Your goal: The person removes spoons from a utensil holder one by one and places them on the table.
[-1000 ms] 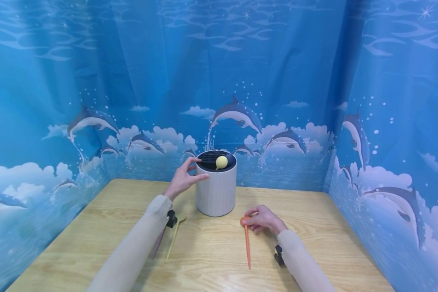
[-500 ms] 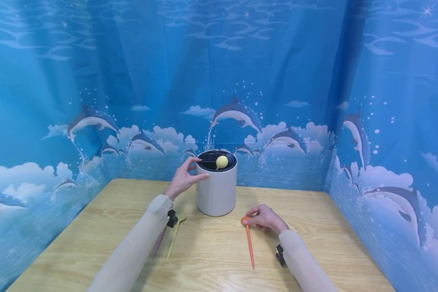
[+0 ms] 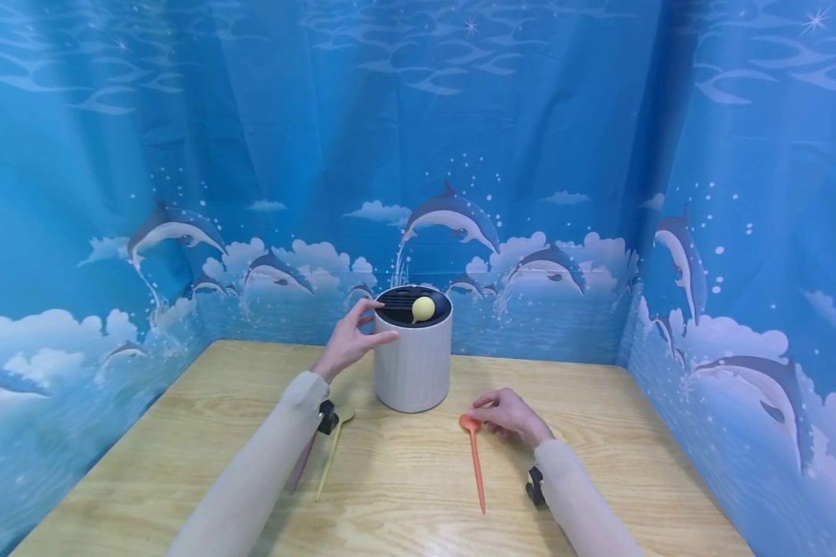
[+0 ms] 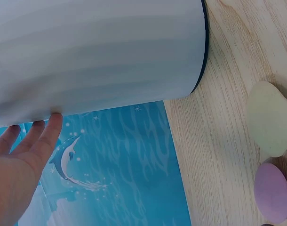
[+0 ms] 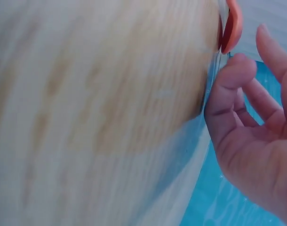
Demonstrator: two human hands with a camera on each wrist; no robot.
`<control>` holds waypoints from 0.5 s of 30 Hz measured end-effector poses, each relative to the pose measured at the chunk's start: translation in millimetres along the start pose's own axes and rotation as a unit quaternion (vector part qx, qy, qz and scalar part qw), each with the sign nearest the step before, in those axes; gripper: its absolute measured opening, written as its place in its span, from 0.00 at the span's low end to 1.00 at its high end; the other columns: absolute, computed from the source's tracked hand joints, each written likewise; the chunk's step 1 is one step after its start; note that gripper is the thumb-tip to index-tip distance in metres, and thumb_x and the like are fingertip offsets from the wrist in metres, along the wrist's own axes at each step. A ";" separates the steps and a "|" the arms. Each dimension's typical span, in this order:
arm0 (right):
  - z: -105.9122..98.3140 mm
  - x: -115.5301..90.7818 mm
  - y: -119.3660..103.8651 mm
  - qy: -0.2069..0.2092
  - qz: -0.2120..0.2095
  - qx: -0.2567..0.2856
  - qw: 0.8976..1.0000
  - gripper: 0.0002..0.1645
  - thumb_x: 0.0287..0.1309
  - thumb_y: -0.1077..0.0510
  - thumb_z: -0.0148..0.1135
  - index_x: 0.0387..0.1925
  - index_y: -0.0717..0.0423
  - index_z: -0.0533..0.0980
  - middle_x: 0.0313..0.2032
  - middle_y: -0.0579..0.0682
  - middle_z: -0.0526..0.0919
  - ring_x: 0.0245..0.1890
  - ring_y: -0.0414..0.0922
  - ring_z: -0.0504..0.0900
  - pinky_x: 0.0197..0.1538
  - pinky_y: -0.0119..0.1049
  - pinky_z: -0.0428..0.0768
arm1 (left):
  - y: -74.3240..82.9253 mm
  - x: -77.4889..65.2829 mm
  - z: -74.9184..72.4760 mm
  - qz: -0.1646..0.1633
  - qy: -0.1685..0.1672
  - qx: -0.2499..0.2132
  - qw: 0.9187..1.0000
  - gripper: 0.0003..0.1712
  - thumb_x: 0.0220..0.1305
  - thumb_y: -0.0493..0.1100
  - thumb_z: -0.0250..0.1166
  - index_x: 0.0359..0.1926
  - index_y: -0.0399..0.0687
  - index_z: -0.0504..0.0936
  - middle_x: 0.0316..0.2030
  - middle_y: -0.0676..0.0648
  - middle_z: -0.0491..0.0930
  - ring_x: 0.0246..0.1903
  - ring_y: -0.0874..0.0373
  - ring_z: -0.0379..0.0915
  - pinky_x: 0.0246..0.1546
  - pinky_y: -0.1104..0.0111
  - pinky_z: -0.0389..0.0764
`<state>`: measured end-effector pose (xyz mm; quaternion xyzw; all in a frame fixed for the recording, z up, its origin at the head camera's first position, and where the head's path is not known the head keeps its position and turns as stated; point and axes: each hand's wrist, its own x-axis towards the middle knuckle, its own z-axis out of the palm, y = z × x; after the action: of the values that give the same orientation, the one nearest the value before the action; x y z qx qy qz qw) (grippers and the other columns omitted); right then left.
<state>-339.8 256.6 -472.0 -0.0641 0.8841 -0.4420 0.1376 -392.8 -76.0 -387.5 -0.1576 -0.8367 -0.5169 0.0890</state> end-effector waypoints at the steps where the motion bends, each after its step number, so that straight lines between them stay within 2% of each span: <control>1: -0.6 0.3 0.1 0.004 -0.005 0.008 1.000 0.27 0.60 0.51 0.67 0.55 0.64 0.77 0.24 0.50 0.81 0.17 0.38 0.71 0.20 0.29 0.72 | 0.1 0.0 0.0 -0.001 0.000 0.000 1.000 0.43 0.45 0.72 0.72 0.61 0.67 0.69 0.73 0.49 0.59 0.70 0.44 0.61 0.63 0.41 0.70; 3: -1.5 1.1 0.1 0.019 -0.015 0.023 0.999 0.28 0.61 0.52 0.66 0.57 0.66 0.75 0.29 0.52 0.83 0.20 0.40 0.74 0.22 0.31 0.76 | 0.2 0.1 0.0 -0.001 0.000 0.000 1.000 0.43 0.45 0.72 0.71 0.61 0.68 0.69 0.73 0.49 0.60 0.70 0.44 0.61 0.63 0.41 0.70; 8: -1.9 2.5 -4.3 0.052 -0.039 0.035 0.997 0.26 0.62 0.54 0.64 0.57 0.66 0.75 0.45 0.59 0.85 0.37 0.45 0.82 0.37 0.38 0.83 | 0.4 0.9 -0.2 -0.003 -0.002 0.001 1.000 0.44 0.44 0.73 0.71 0.61 0.68 0.69 0.73 0.50 0.59 0.70 0.45 0.61 0.63 0.42 0.70; 11: -1.9 4.8 -8.7 0.057 -0.039 0.044 0.997 0.26 0.63 0.54 0.63 0.58 0.65 0.75 0.49 0.60 0.84 0.41 0.45 0.81 0.40 0.38 0.82 | 0.5 1.0 -0.4 -0.005 -0.002 0.002 1.000 0.44 0.44 0.73 0.71 0.61 0.68 0.69 0.73 0.50 0.59 0.70 0.44 0.61 0.63 0.42 0.70; 15: -1.3 9.1 -15.1 0.063 -0.029 0.065 0.996 0.26 0.64 0.53 0.62 0.59 0.65 0.74 0.49 0.60 0.83 0.39 0.45 0.80 0.40 0.39 0.82 | 0.0 1.2 -0.1 -0.007 -0.003 0.003 1.000 0.43 0.44 0.73 0.71 0.61 0.68 0.69 0.73 0.49 0.59 0.70 0.44 0.61 0.63 0.42 0.70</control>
<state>-348.9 246.4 -460.9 -0.0528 0.8584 -0.5050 0.0728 -393.9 -75.9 -387.0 -0.1525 -0.8394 -0.5149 0.0832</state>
